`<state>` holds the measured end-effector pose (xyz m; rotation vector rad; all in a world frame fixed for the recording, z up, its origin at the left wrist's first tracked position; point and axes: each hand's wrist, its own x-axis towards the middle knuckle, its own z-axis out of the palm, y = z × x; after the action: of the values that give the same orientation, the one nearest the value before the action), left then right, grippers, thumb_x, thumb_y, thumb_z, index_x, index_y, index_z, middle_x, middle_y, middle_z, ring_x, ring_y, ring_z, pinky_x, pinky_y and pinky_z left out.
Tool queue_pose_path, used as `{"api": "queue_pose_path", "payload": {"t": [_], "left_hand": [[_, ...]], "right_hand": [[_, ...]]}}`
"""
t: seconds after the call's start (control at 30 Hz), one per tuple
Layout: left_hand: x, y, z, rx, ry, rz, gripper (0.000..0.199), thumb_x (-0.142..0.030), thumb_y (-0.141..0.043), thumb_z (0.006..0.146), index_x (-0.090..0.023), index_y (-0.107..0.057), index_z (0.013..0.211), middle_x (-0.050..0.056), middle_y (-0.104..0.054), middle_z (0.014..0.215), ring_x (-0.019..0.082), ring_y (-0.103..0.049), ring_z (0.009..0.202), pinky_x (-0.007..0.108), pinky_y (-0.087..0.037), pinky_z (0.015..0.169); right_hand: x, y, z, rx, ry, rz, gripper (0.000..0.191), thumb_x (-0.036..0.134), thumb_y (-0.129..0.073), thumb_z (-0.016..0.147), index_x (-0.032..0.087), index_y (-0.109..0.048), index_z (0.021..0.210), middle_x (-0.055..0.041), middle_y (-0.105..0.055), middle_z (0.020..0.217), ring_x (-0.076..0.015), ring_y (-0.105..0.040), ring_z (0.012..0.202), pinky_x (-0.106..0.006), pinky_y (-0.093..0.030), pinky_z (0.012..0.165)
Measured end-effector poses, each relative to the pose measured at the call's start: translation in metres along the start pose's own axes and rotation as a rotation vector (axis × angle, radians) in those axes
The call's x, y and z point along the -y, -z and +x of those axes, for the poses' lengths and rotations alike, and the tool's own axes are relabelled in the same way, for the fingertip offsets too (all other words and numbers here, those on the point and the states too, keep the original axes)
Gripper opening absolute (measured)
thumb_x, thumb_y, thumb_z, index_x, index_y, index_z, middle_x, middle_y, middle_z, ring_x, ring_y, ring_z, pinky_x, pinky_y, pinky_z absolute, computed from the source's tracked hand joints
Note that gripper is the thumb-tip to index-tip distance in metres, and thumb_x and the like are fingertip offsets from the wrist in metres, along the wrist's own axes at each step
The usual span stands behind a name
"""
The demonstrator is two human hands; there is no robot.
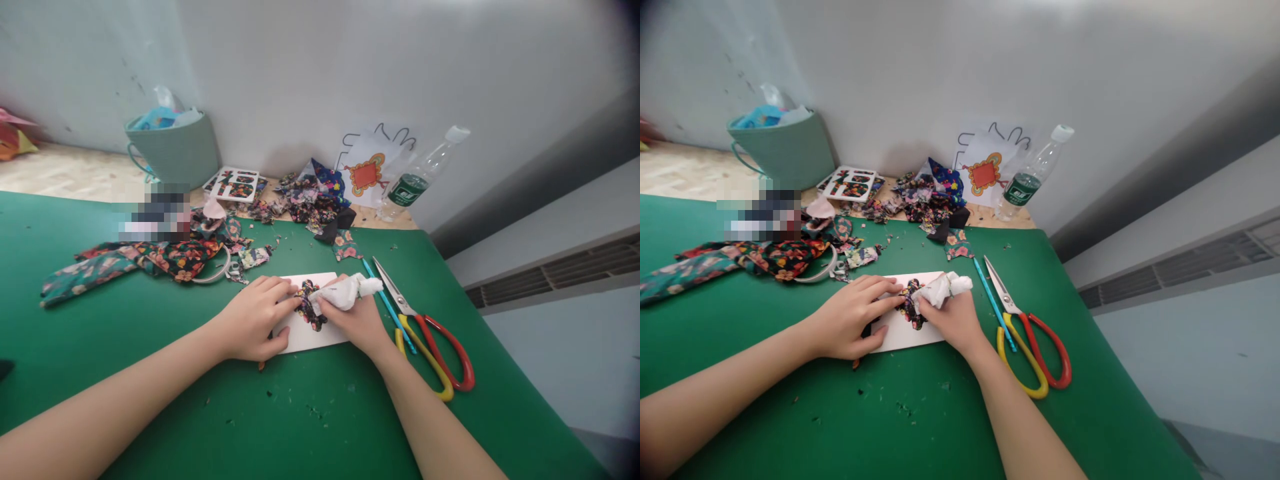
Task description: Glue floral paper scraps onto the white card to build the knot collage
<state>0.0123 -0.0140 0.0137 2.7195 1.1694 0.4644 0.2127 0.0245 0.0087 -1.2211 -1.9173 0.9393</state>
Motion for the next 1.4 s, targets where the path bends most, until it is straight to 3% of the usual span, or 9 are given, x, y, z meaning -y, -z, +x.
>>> {"api": "queue_pose_path", "payload": {"t": [0.13,0.3,0.5,0.73,0.87,1.07,1.27,1.4], "left_hand": [[0.0,0.0,0.0,0.002,0.002,0.002,0.044,-0.027,-0.048,0.071,-0.015,-0.05,0.113,0.013,-0.049,0.111,0.028,-0.044,0.105,0.044,-0.036,0.088],[0.001,-0.001,0.001,-0.005,-0.002,0.001,0.043,-0.026,-0.048,0.071,-0.014,-0.049,0.112,0.013,-0.049,0.11,0.028,-0.044,0.104,0.043,-0.037,0.088],[-0.001,0.001,0.001,0.021,0.0,-0.002,0.046,-0.028,-0.049,0.07,-0.016,-0.046,0.115,0.013,-0.049,0.11,0.028,-0.044,0.105,0.044,-0.036,0.089],[-0.002,-0.004,0.0,0.029,0.004,-0.03,0.075,-0.061,-0.049,0.068,-0.012,-0.036,0.123,0.016,-0.043,0.119,0.034,-0.035,0.115,0.048,-0.03,0.095],[0.0,-0.004,-0.001,0.038,-0.028,-0.07,0.069,-0.053,-0.052,0.071,-0.014,-0.034,0.124,0.015,-0.042,0.121,0.033,-0.03,0.12,0.048,-0.026,0.098],[-0.004,0.015,-0.001,0.14,-0.043,-0.052,0.066,-0.029,-0.053,0.067,-0.019,-0.032,0.129,0.012,-0.036,0.131,0.033,-0.031,0.118,0.05,-0.027,0.094],[-0.004,0.006,-0.001,0.087,-0.077,-0.048,0.08,-0.066,-0.047,0.067,-0.019,-0.033,0.13,0.017,-0.035,0.132,0.04,-0.027,0.12,0.056,-0.021,0.093],[-0.002,-0.002,-0.001,0.068,-0.097,-0.034,0.082,-0.072,-0.045,0.065,-0.022,-0.036,0.129,0.015,-0.033,0.132,0.04,-0.021,0.124,0.057,-0.014,0.098]], "right_hand": [[-0.001,0.0,0.0,-0.001,-0.019,0.02,0.008,0.026,-0.056,0.069,0.019,-0.053,0.068,0.0001,-0.056,0.066,-0.0154,-0.052,0.065,-0.028,-0.042,0.062],[-0.005,0.0,0.002,-0.109,-0.095,0.105,0.01,0.026,-0.058,0.066,0.019,-0.051,0.065,0.0003,-0.055,0.064,-0.0164,-0.053,0.063,-0.029,-0.043,0.061],[-0.011,0.0,0.003,-0.134,-0.114,0.234,0.017,0.032,-0.059,0.07,0.019,-0.053,0.079,-0.0017,-0.058,0.074,-0.0182,-0.057,0.072,-0.031,-0.046,0.067],[-0.012,0.0,0.004,-0.178,-0.179,0.294,0.026,0.04,-0.061,0.069,0.02,-0.052,0.081,-0.0009,-0.057,0.071,-0.0161,-0.057,0.061,-0.03,-0.049,0.059],[-0.012,0.0,0.005,-0.2,-0.209,0.284,0.033,0.041,-0.061,0.068,0.017,-0.055,0.09,-0.0045,-0.061,0.075,-0.0177,-0.058,0.061,-0.029,-0.049,0.054],[-0.015,0.0,0.006,-0.21,-0.112,0.233,0.023,0.038,-0.057,0.074,0.017,-0.056,0.083,-0.005,-0.062,0.08,-0.0189,-0.058,0.074,-0.031,-0.047,0.065],[-0.014,-0.001,0.006,-0.199,-0.149,0.297,0.033,0.04,-0.06,0.07,0.017,-0.055,0.094,-0.0061,-0.062,0.085,-0.0201,-0.06,0.076,-0.031,-0.049,0.064],[-0.013,-0.004,0.005,-0.141,-0.142,0.3,0.032,0.039,-0.062,0.069,0.016,-0.057,0.091,-0.0057,-0.064,0.082,-0.02,-0.06,0.075,-0.032,-0.049,0.068]]}}
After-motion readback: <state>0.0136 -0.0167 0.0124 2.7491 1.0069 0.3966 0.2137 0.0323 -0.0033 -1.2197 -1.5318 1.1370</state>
